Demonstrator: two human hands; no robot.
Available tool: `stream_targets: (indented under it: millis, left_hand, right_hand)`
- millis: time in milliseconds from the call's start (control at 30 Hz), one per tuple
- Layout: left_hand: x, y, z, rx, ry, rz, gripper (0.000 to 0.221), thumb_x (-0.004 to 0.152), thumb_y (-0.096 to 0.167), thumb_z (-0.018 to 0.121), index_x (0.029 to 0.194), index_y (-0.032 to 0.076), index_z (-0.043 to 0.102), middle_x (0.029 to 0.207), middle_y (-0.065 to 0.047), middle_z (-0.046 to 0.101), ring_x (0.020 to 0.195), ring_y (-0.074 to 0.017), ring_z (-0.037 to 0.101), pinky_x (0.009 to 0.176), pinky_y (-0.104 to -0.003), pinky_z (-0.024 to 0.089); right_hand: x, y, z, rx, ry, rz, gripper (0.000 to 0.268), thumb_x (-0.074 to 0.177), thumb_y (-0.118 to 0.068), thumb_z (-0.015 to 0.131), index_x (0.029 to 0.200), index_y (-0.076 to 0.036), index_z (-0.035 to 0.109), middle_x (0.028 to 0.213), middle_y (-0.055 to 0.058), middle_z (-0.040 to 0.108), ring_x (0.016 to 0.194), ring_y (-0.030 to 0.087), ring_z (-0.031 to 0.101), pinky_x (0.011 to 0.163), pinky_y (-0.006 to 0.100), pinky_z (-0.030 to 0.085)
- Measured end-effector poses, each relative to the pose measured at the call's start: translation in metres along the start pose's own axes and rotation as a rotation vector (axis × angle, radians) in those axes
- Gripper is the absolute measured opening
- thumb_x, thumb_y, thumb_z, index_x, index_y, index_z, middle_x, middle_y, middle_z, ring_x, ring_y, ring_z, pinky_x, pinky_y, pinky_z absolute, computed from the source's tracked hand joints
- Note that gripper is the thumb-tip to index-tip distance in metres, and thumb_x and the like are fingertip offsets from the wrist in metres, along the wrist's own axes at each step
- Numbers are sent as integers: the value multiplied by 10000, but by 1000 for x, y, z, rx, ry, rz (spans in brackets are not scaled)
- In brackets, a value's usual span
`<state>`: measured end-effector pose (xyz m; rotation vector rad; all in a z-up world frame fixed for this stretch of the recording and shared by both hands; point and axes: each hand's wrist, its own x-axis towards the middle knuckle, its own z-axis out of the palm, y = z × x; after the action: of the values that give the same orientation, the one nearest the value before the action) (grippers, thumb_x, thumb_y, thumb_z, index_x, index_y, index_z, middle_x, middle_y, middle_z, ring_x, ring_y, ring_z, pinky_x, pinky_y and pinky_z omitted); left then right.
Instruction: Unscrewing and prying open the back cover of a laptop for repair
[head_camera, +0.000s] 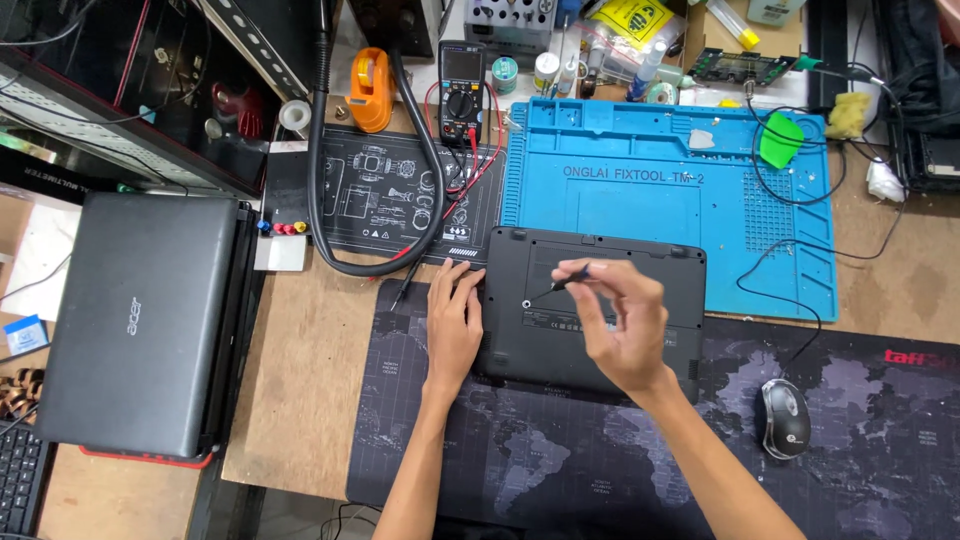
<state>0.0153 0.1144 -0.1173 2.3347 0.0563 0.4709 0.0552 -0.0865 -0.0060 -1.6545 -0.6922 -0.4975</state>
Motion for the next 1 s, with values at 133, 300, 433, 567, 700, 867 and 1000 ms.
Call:
stream_targets:
  millis: [133,300,433,567,700,867,1000]
  left_hand:
    - [1,1,0,-2,7,3,261,1018,27,558,1216,105,710,1285,-91,628,1398,-352,504,1184,-456,370]
    - [1,1,0,-9,-2,-9,272,1016,22,550,1220,108,708,1294,-88,625,1406,-351,494,1189,-460,363]
    - [1,3,-2,-7,-8,-7,274,1013,20,552,1222,106,707,1292,-94,627,1406,-356,494,1185,-462,366]
    - [2,5,-3,-14,-13,-11,278,1010,12,553,1223,100,706,1294,-98,626,1409,-362,491,1182,-467,366]
    - [2,4,-4,3,-17,-3,275,999,9,564,1218,100,703,1284,-102,625,1401,-367,498,1177,-466,374]
    - [3,4,-3,5,-14,0,277,1000,10,566,1223,102,702,1287,-102,627,1397,-368,500,1176,-468,374]
    - [2,8,-6,-5,-19,-18,280,1007,0,555,1223,96,705,1288,-97,625,1401,-365,496,1176,-462,374]
  right_hand:
    - [20,5,-7,-19,51,-37,333,1002,93,557,1291,9,413,1086,226,693,934,330,761,780,402,666]
    - [36,28,-4,-61,58,-58,317,1059,62,504,1333,-37,378,1157,196,658,981,323,744,813,385,668]
    - [43,33,5,-62,45,-71,317,1054,81,509,1328,-30,393,1142,206,654,980,348,739,807,407,664]
    - [43,40,7,-68,19,-51,315,1037,80,529,1310,-11,401,1141,195,668,977,333,748,797,387,660]
    - [42,44,10,-95,-13,-35,306,1029,80,545,1295,-8,423,1133,173,675,980,306,752,808,366,661]
    - [35,68,11,-202,-9,-113,347,981,21,680,1243,-42,461,1049,103,637,915,246,710,757,349,655]
    - [55,38,11,-299,-42,-174,318,1018,-66,687,1281,-106,513,1226,83,614,1145,255,648,938,376,589]
